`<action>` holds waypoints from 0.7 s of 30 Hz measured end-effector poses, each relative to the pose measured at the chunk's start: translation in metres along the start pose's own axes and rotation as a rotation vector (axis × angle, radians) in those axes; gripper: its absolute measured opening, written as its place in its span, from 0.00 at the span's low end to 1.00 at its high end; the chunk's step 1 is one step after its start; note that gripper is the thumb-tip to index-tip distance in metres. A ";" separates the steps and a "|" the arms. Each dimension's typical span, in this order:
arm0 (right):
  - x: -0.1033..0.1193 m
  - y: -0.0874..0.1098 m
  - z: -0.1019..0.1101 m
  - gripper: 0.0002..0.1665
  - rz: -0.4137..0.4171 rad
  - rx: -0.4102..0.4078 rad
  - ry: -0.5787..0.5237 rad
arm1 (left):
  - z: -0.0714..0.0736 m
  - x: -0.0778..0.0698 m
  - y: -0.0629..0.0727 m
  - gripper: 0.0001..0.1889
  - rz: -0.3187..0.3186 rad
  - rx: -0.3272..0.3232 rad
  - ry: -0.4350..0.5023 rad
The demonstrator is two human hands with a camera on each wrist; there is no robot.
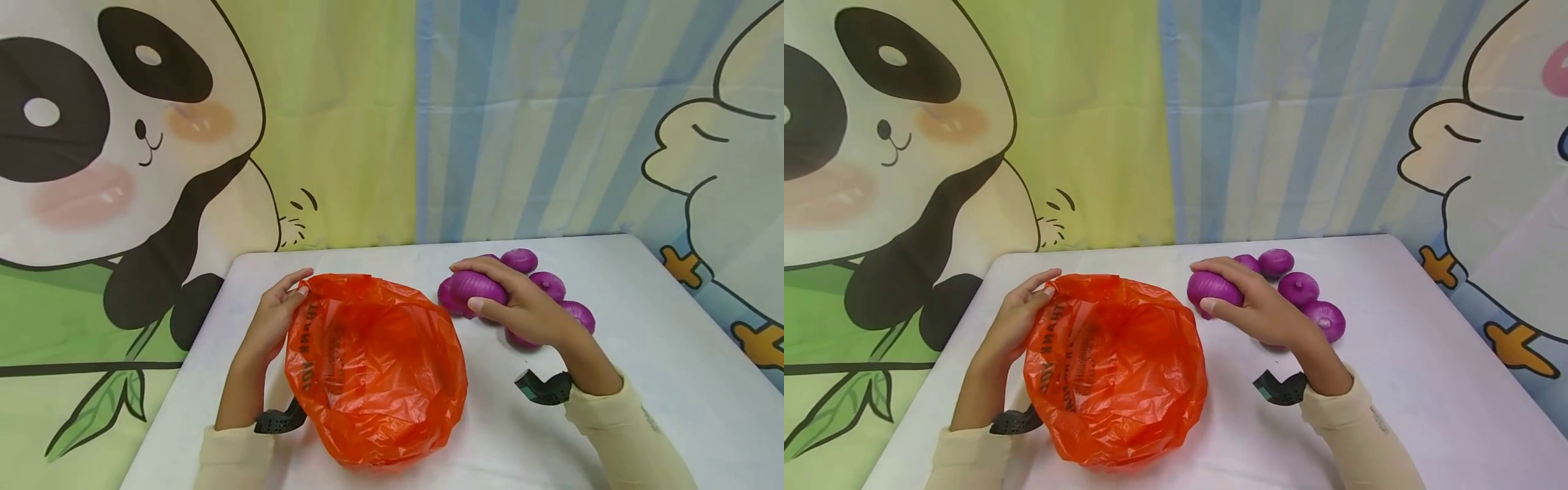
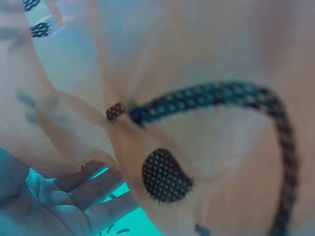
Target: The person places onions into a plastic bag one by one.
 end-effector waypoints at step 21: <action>0.060 -0.054 -0.050 0.29 0.134 0.174 -0.182 | -0.007 0.000 -0.001 0.22 0.005 0.028 -0.030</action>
Point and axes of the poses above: each hand's wrist, its own y-axis away from the middle knuckle, its own z-axis out of the back of the hand, x = y × z, the point moved 6 cm from there along -y, towards the middle knuckle, and after that the axes turned 7 degrees about -x, right-handed, at the moved point
